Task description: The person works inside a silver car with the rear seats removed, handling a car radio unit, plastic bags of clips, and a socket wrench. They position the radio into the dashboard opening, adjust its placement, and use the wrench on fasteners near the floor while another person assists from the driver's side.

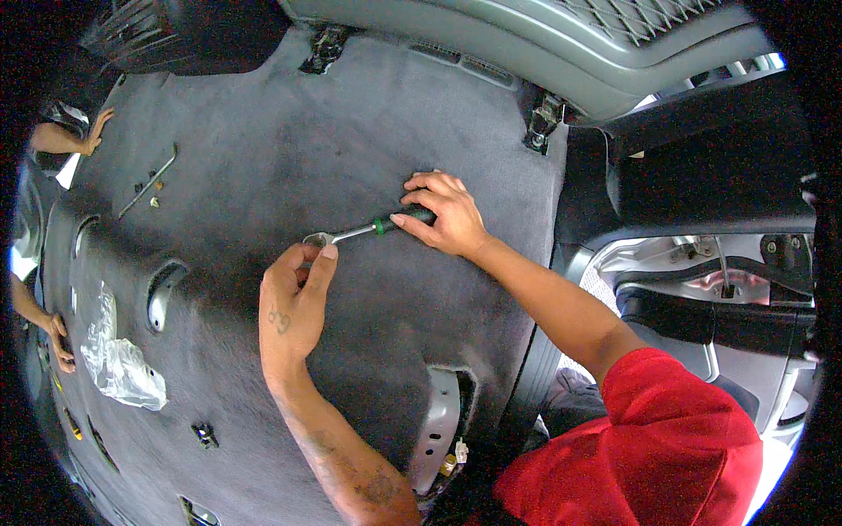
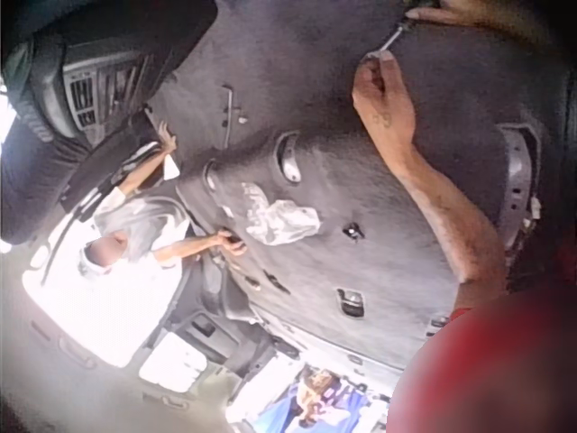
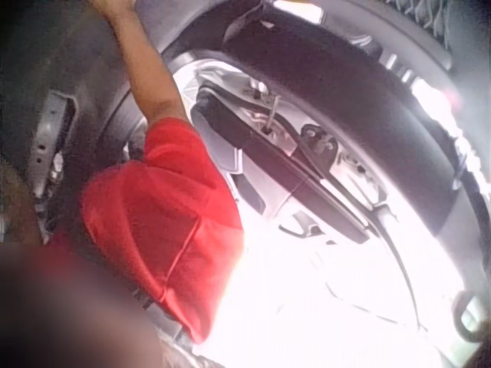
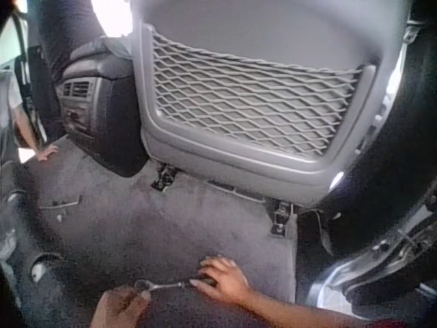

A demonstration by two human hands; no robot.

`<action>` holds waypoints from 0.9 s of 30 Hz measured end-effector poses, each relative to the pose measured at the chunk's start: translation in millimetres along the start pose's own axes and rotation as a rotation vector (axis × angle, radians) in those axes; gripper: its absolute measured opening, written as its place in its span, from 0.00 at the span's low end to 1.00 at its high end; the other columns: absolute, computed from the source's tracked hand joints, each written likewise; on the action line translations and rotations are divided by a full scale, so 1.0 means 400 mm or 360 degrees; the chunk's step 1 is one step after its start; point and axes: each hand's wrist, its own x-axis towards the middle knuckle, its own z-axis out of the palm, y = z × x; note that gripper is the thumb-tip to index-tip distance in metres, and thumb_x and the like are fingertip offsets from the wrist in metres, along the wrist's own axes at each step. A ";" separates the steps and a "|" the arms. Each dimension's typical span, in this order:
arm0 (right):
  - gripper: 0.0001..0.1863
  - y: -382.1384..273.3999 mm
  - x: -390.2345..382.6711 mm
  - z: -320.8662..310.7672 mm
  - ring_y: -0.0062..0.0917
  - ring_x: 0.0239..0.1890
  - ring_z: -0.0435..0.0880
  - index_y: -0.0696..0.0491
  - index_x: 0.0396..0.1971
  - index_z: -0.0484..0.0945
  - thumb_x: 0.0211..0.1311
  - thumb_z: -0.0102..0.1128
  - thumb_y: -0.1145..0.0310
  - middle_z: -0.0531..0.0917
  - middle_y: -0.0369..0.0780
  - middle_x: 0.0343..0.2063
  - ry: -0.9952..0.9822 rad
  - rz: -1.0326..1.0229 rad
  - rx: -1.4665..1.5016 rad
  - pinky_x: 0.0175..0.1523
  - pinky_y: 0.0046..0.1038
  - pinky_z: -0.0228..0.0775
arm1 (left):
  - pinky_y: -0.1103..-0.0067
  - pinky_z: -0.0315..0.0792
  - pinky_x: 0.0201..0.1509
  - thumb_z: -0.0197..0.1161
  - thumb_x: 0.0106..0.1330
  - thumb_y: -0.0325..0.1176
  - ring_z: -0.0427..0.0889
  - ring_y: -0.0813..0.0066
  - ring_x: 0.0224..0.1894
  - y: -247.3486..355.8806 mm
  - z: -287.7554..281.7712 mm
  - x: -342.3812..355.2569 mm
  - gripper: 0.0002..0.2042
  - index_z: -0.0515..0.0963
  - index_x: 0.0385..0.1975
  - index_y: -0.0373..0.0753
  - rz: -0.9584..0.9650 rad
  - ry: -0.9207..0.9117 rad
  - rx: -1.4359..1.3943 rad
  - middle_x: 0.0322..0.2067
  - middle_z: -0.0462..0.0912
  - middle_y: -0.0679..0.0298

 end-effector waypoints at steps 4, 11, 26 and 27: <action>0.17 0.000 -0.001 0.002 0.37 0.51 0.76 0.52 0.31 0.82 0.57 0.65 0.52 0.80 0.40 0.43 0.0011 -0.0014 -0.0013 0.56 0.39 0.65 | 0.77 0.62 0.27 0.60 0.66 0.41 0.68 0.79 0.22 -0.004 0.000 0.000 0.17 0.78 0.33 0.29 -0.0005 -0.0013 -0.0008 0.18 0.73 0.64; 0.16 -0.001 -0.002 0.001 0.38 0.52 0.76 0.51 0.32 0.82 0.58 0.64 0.52 0.80 0.40 0.44 0.0003 -0.0007 -0.0022 0.58 0.40 0.64 | 0.77 0.67 0.31 0.59 0.66 0.43 0.74 0.76 0.25 0.004 -0.003 0.003 0.18 0.79 0.36 0.29 -0.0019 -0.0025 0.0019 0.21 0.77 0.60; 0.14 -0.009 0.000 0.000 0.35 0.52 0.77 0.50 0.33 0.83 0.55 0.67 0.55 0.81 0.38 0.44 0.0002 0.0017 -0.0100 0.57 0.37 0.65 | 0.80 0.60 0.25 0.61 0.66 0.38 0.67 0.84 0.22 -0.001 -0.012 0.008 0.13 0.80 0.31 0.31 0.0322 0.0528 -0.0188 0.18 0.74 0.67; 0.15 -0.006 0.000 0.001 0.37 0.53 0.76 0.49 0.33 0.83 0.57 0.65 0.53 0.80 0.39 0.45 -0.0025 0.0036 -0.0085 0.58 0.39 0.65 | 0.81 0.58 0.24 0.61 0.66 0.37 0.64 0.86 0.21 -0.002 -0.019 0.012 0.12 0.80 0.30 0.32 0.0338 0.0751 -0.0429 0.18 0.72 0.69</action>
